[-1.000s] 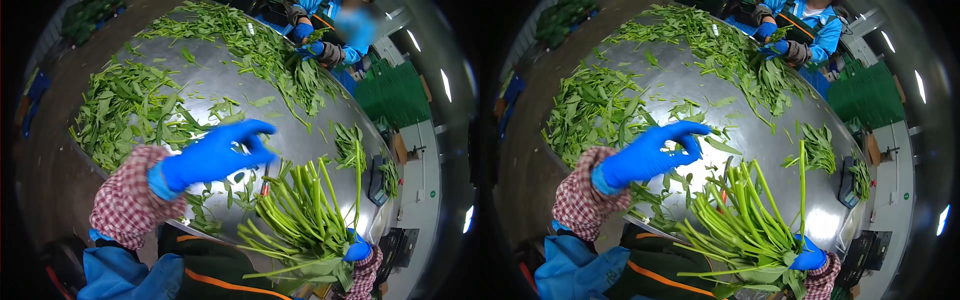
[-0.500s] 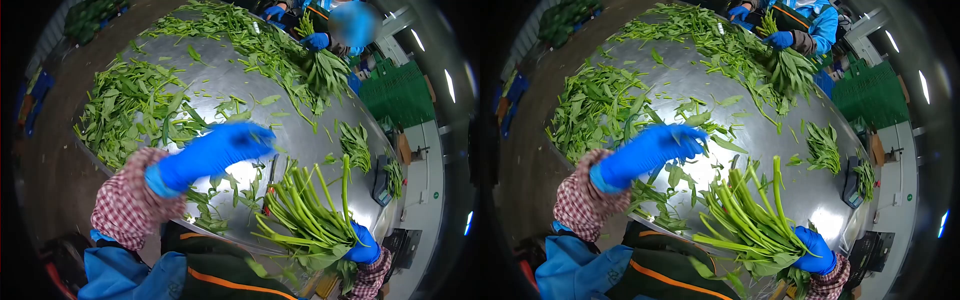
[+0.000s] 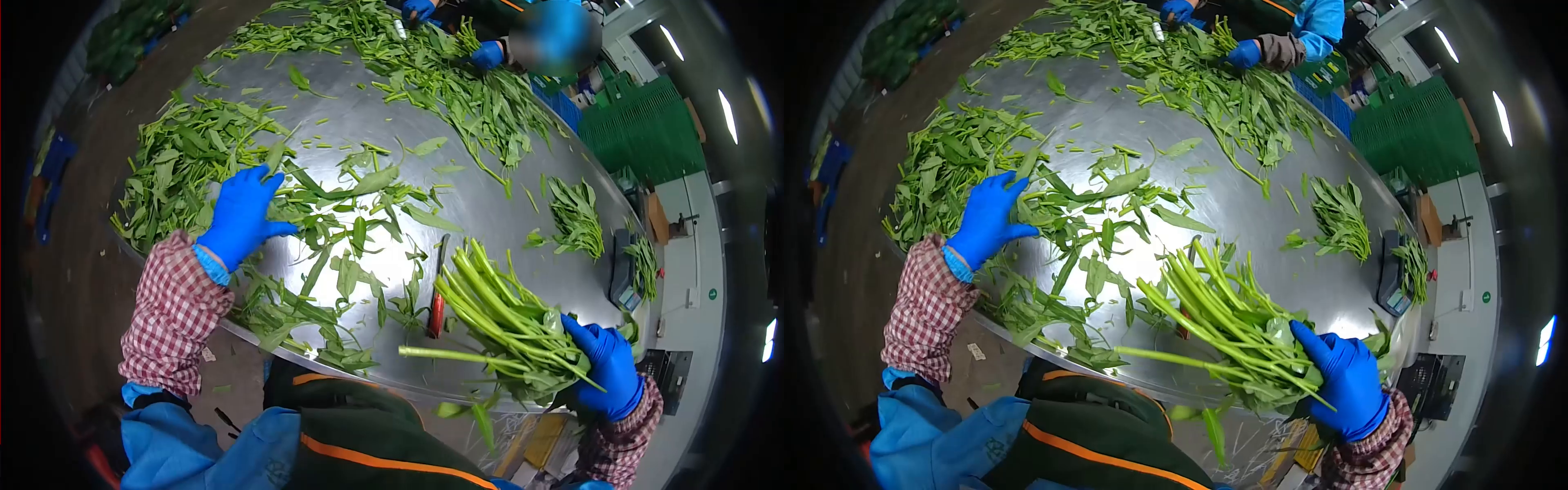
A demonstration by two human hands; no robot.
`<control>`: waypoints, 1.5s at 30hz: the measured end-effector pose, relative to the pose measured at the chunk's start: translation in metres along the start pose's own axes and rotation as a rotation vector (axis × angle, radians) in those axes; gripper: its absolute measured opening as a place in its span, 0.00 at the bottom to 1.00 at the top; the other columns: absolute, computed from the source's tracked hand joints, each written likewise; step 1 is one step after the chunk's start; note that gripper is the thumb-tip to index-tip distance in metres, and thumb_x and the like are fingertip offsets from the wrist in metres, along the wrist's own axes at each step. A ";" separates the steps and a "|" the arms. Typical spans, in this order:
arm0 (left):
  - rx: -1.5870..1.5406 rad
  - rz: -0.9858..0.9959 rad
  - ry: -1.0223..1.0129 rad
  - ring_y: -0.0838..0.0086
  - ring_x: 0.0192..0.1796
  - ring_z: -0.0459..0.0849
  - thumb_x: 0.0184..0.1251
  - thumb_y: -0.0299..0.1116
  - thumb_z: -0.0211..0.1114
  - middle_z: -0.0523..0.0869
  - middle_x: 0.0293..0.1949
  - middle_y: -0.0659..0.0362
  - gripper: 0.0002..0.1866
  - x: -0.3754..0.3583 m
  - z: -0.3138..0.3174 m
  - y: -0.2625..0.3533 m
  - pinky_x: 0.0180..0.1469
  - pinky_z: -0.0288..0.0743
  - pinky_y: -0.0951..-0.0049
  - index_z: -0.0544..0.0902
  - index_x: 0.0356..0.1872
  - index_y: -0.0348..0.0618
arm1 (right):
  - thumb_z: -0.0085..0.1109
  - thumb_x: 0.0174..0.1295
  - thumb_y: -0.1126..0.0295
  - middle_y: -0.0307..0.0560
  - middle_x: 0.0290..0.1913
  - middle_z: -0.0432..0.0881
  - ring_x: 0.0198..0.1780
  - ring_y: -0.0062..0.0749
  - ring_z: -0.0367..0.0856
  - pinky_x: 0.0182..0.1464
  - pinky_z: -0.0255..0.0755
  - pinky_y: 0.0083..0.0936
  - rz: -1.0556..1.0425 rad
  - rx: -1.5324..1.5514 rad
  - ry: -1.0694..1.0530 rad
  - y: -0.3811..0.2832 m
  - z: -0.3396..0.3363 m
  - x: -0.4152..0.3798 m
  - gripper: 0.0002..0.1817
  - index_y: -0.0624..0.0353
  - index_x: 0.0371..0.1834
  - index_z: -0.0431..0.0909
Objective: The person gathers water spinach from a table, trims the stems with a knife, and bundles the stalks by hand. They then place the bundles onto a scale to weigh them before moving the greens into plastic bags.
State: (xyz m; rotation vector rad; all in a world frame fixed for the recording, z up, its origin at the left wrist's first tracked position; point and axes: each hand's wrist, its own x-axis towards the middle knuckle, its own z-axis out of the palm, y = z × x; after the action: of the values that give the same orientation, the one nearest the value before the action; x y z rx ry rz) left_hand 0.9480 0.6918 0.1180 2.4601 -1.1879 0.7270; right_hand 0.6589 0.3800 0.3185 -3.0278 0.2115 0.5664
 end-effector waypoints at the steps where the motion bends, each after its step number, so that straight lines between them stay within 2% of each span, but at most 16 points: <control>1: 0.062 0.048 0.127 0.63 0.19 0.76 0.53 0.42 0.61 0.76 0.16 0.51 0.13 -0.004 -0.001 -0.004 0.27 0.69 0.64 0.83 0.27 0.41 | 0.64 0.29 0.66 0.47 0.33 0.75 0.33 0.44 0.72 0.37 0.65 0.33 -0.023 0.013 0.021 -0.003 -0.005 0.003 0.41 0.53 0.57 0.67; 3: -0.340 -0.672 -0.510 0.64 0.19 0.76 0.52 0.42 0.63 0.78 0.18 0.53 0.14 -0.010 -0.013 -0.013 0.27 0.70 0.64 0.82 0.32 0.41 | 0.63 0.31 0.67 0.47 0.32 0.74 0.31 0.43 0.72 0.36 0.66 0.33 -0.039 -0.065 0.046 -0.006 -0.009 0.007 0.39 0.54 0.56 0.67; 10: -0.579 -0.495 -0.009 0.71 0.21 0.77 0.48 0.30 0.67 0.80 0.23 0.55 0.09 -0.022 -0.024 -0.004 0.25 0.69 0.77 0.83 0.33 0.41 | 0.59 0.33 0.74 0.46 0.35 0.73 0.33 0.39 0.70 0.40 0.65 0.32 -0.147 -0.387 0.154 -0.041 -0.017 0.016 0.36 0.49 0.55 0.69; 11: -0.948 -0.788 -0.068 0.74 0.23 0.77 0.50 0.30 0.66 0.80 0.23 0.56 0.08 -0.016 -0.036 0.006 0.26 0.69 0.77 0.83 0.32 0.41 | 0.56 0.35 0.75 0.48 0.36 0.73 0.33 0.40 0.70 0.40 0.65 0.34 -0.158 -0.410 0.154 -0.045 -0.016 0.017 0.34 0.47 0.55 0.70; 13: -1.031 -0.811 -0.151 0.77 0.25 0.76 0.51 0.28 0.65 0.80 0.24 0.58 0.07 0.005 -0.075 0.017 0.26 0.69 0.80 0.83 0.32 0.40 | 0.55 0.37 0.75 0.48 0.37 0.73 0.34 0.40 0.71 0.40 0.66 0.34 -0.201 -0.467 0.159 -0.057 -0.019 0.020 0.33 0.47 0.55 0.70; 18: -1.042 0.021 0.145 0.71 0.30 0.77 0.52 0.30 0.64 0.80 0.32 0.56 0.12 0.054 -0.090 0.055 0.31 0.70 0.75 0.81 0.40 0.41 | 0.53 0.40 0.75 0.47 0.38 0.74 0.35 0.40 0.71 0.42 0.67 0.34 -0.291 -0.550 0.180 -0.073 -0.024 0.031 0.31 0.46 0.55 0.70; 20: -1.313 0.250 -0.082 0.67 0.35 0.77 0.52 0.32 0.63 0.79 0.32 0.57 0.17 0.054 -0.083 0.079 0.38 0.69 0.71 0.78 0.44 0.41 | 0.53 0.40 0.75 0.48 0.39 0.74 0.36 0.40 0.71 0.42 0.66 0.35 -0.297 -0.563 0.188 -0.079 -0.024 0.037 0.32 0.47 0.56 0.69; 26: -1.063 0.190 0.046 0.69 0.29 0.78 0.59 0.36 0.59 0.79 0.28 0.55 0.13 0.053 -0.049 0.132 0.36 0.70 0.72 0.73 0.40 0.39 | 0.52 0.38 0.78 0.48 0.42 0.74 0.40 0.40 0.71 0.46 0.64 0.36 -0.278 -0.483 0.131 -0.079 -0.017 0.049 0.37 0.53 0.60 0.62; 28: -2.191 -0.439 -0.509 0.73 0.25 0.78 0.62 0.37 0.56 0.79 0.25 0.55 0.13 0.045 -0.051 0.114 0.34 0.72 0.74 0.71 0.41 0.38 | 0.52 0.37 0.79 0.48 0.42 0.74 0.40 0.40 0.71 0.47 0.64 0.35 -0.226 -0.378 0.146 -0.073 -0.010 0.047 0.37 0.54 0.60 0.62; 32: -1.827 -0.870 -0.538 0.76 0.25 0.78 0.63 0.35 0.55 0.78 0.23 0.57 0.11 0.043 -0.067 0.056 0.32 0.73 0.74 0.73 0.37 0.35 | 0.51 0.37 0.79 0.48 0.43 0.74 0.41 0.38 0.71 0.48 0.64 0.35 -0.218 -0.448 0.151 -0.063 -0.001 0.044 0.37 0.54 0.60 0.63; 34: -1.720 -0.705 -0.382 0.75 0.24 0.77 0.61 0.34 0.57 0.78 0.24 0.56 0.10 0.033 -0.051 0.064 0.29 0.72 0.76 0.75 0.38 0.38 | 0.51 0.37 0.79 0.48 0.44 0.74 0.42 0.38 0.72 0.48 0.64 0.35 -0.239 -0.496 0.186 -0.060 0.001 0.043 0.37 0.53 0.59 0.63; 36: -1.323 0.087 -0.195 0.71 0.30 0.78 0.56 0.35 0.61 0.78 0.31 0.55 0.14 0.035 -0.052 0.086 0.35 0.71 0.73 0.76 0.42 0.44 | 0.50 0.37 0.80 0.48 0.44 0.74 0.43 0.37 0.72 0.48 0.64 0.35 -0.274 -0.548 0.210 -0.061 0.004 0.042 0.36 0.53 0.59 0.64; 39: -0.920 0.324 -0.415 0.65 0.48 0.73 0.51 0.35 0.63 0.75 0.43 0.57 0.15 0.046 -0.069 0.124 0.51 0.62 0.65 0.76 0.41 0.45 | 0.49 0.38 0.80 0.47 0.44 0.74 0.44 0.36 0.72 0.48 0.64 0.35 -0.292 -0.502 0.293 -0.063 0.006 0.043 0.34 0.54 0.58 0.65; 43: -1.454 0.199 -0.067 0.67 0.39 0.78 0.60 0.32 0.56 0.79 0.35 0.54 0.07 0.040 -0.042 0.130 0.43 0.69 0.69 0.75 0.37 0.43 | 0.51 0.35 0.80 0.47 0.44 0.74 0.43 0.38 0.72 0.48 0.64 0.35 -0.268 -0.376 0.295 -0.058 0.008 0.037 0.35 0.56 0.57 0.66; 44: -1.463 0.208 -0.076 0.67 0.39 0.78 0.60 0.32 0.56 0.79 0.35 0.54 0.07 0.041 -0.047 0.122 0.43 0.69 0.69 0.75 0.37 0.43 | 0.52 0.34 0.79 0.47 0.44 0.74 0.42 0.39 0.72 0.48 0.64 0.35 -0.232 -0.318 0.262 -0.056 0.010 0.035 0.36 0.57 0.56 0.66; 45: -1.880 -0.136 -0.353 0.69 0.33 0.79 0.62 0.32 0.54 0.79 0.31 0.54 0.07 0.041 -0.058 0.108 0.39 0.71 0.71 0.74 0.37 0.42 | 0.53 0.32 0.79 0.47 0.43 0.74 0.42 0.40 0.72 0.48 0.64 0.35 -0.216 -0.298 0.273 -0.050 0.015 0.033 0.37 0.57 0.56 0.66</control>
State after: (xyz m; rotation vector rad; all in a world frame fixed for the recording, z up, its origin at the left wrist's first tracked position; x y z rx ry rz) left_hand 0.8665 0.6284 0.1953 0.9467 -0.9152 -0.7168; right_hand 0.6912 0.4266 0.2937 -3.3470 -0.2091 0.1793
